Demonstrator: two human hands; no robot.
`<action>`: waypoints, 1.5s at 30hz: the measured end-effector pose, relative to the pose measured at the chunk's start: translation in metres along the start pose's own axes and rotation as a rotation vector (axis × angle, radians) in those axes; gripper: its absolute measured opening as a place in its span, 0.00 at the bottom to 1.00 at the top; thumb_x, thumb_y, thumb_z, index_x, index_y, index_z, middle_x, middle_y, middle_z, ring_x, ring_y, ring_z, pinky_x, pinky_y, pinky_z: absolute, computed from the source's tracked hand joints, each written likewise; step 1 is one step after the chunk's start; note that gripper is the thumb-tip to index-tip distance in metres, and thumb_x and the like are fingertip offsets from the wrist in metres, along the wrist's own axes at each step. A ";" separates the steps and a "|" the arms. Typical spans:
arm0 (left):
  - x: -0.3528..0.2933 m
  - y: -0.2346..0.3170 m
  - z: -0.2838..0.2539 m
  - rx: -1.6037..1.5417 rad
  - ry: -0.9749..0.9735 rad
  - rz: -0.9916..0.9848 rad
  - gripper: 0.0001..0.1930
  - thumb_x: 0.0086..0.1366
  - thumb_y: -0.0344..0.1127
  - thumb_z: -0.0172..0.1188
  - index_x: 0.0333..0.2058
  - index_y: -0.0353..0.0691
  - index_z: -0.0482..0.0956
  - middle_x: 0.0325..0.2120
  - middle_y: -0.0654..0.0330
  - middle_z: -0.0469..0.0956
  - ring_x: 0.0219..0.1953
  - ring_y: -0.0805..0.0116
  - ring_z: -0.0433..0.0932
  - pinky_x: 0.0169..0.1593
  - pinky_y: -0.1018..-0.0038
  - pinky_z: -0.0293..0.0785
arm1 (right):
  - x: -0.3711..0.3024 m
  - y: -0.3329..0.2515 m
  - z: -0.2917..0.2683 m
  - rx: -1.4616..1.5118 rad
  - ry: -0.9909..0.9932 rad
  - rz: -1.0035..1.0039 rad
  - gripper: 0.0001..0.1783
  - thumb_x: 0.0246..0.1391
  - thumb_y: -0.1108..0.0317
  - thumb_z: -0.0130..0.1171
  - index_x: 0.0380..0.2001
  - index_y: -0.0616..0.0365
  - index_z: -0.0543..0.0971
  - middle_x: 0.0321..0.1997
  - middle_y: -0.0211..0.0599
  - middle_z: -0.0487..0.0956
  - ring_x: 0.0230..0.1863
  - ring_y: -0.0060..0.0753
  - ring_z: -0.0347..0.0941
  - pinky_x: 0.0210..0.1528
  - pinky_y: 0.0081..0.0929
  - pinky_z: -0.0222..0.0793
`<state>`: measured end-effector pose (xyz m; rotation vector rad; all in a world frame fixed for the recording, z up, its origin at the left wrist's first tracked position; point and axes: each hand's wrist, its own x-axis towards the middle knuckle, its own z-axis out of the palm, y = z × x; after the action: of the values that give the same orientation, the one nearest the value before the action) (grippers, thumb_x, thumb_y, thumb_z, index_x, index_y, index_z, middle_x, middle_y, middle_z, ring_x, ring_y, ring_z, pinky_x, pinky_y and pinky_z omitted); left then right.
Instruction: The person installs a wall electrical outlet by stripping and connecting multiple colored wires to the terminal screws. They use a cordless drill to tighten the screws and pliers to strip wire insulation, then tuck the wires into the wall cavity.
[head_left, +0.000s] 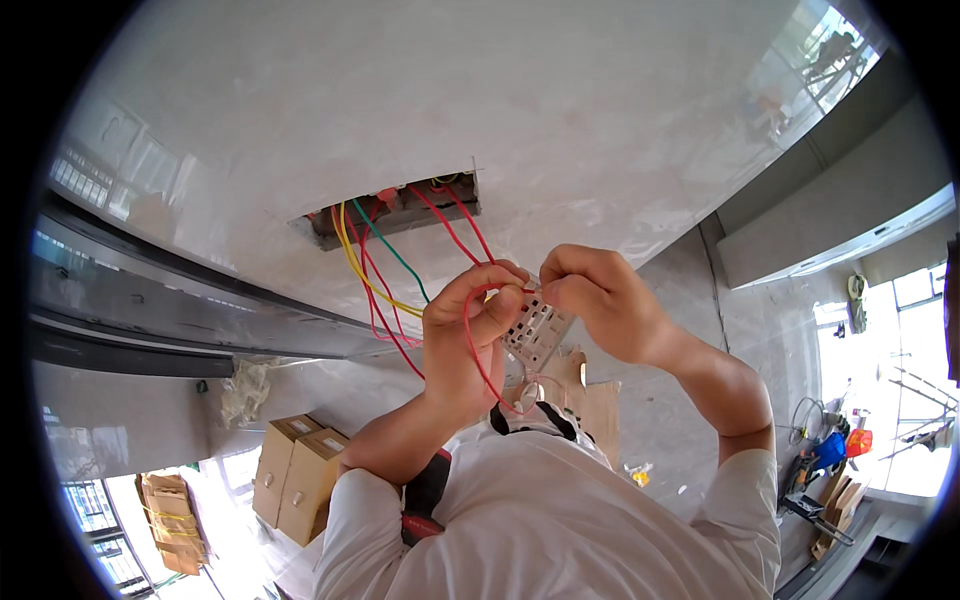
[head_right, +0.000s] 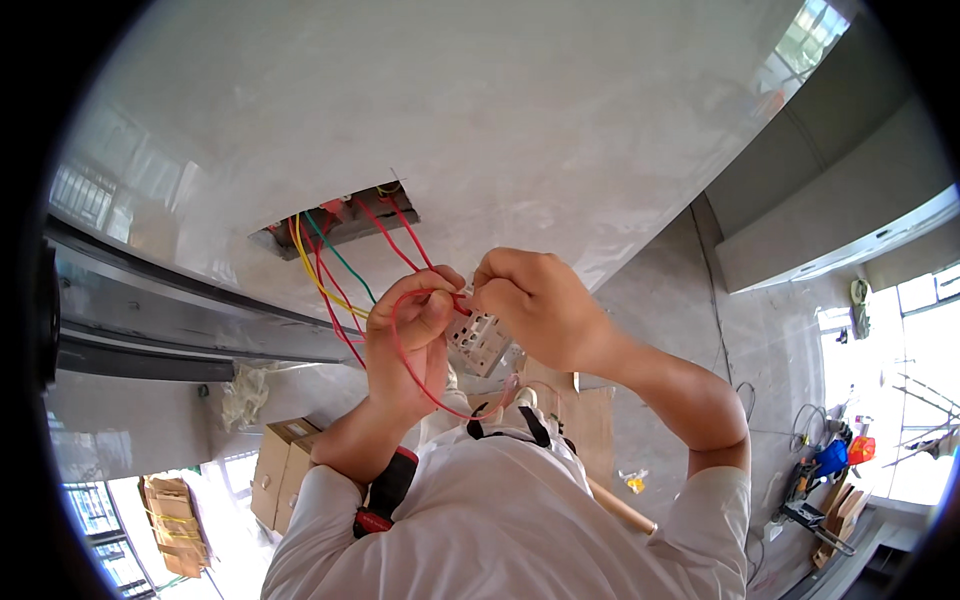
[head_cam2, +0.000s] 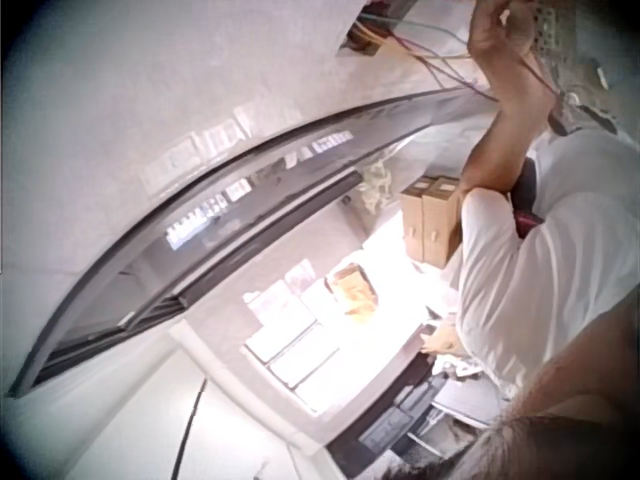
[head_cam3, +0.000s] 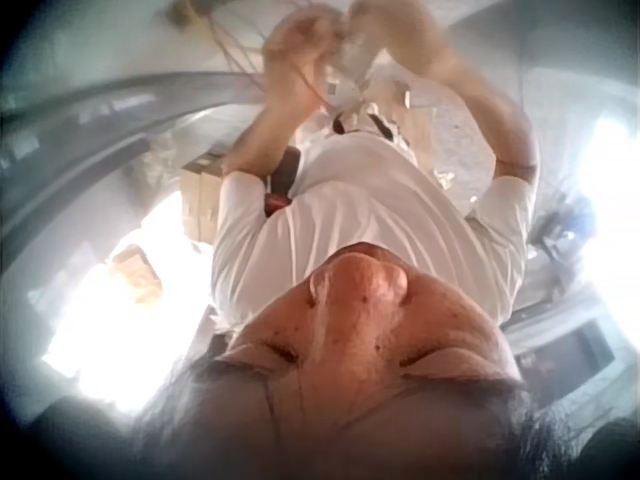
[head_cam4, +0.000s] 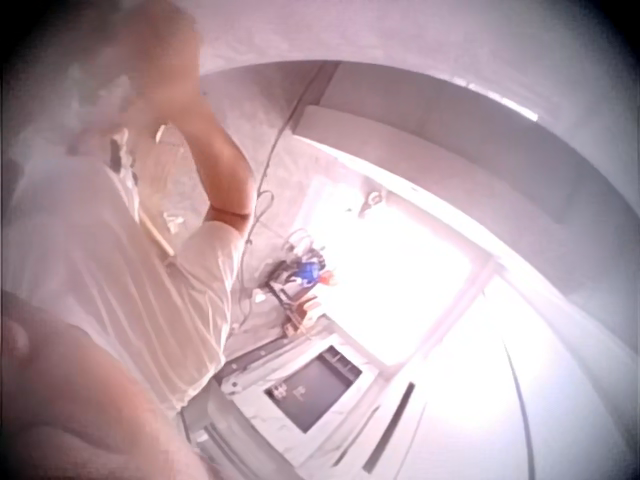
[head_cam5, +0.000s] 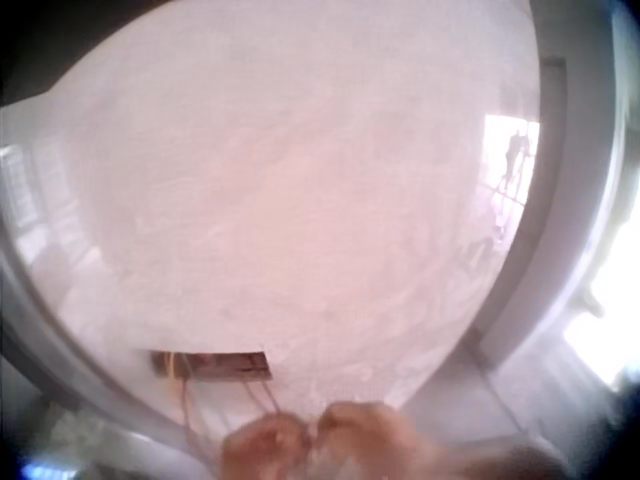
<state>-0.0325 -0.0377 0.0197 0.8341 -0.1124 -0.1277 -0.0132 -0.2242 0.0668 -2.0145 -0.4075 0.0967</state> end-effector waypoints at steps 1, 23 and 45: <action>0.000 0.000 0.000 -0.030 -0.001 -0.011 0.08 0.69 0.22 0.63 0.46 0.33 0.82 0.45 0.59 0.80 0.45 0.72 0.76 0.52 0.74 0.70 | -0.001 -0.001 -0.002 -0.058 0.043 -0.119 0.08 0.45 0.76 0.63 0.31 0.58 0.78 0.28 0.38 0.79 0.25 0.40 0.73 0.29 0.35 0.62; 0.005 0.008 -0.006 0.135 -0.163 0.037 0.09 0.66 0.21 0.63 0.44 0.35 0.81 0.58 0.49 0.73 0.56 0.63 0.74 0.59 0.63 0.71 | -0.058 0.046 0.076 1.126 0.209 0.136 0.32 0.67 0.70 0.60 0.68 0.65 0.59 0.57 0.50 0.77 0.37 0.38 0.82 0.35 0.33 0.80; 0.036 0.003 -0.019 0.061 -0.275 0.044 0.12 0.68 0.33 0.68 0.43 0.31 0.79 0.46 0.43 0.77 0.30 0.66 0.84 0.37 0.69 0.86 | -0.049 0.044 0.063 0.690 0.374 0.102 0.63 0.38 0.87 0.69 0.76 0.59 0.48 0.69 0.50 0.67 0.67 0.43 0.70 0.65 0.39 0.72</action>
<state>0.0058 -0.0280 0.0109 0.8711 -0.3951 -0.1980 -0.0643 -0.2045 -0.0065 -1.3284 -0.0155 -0.0713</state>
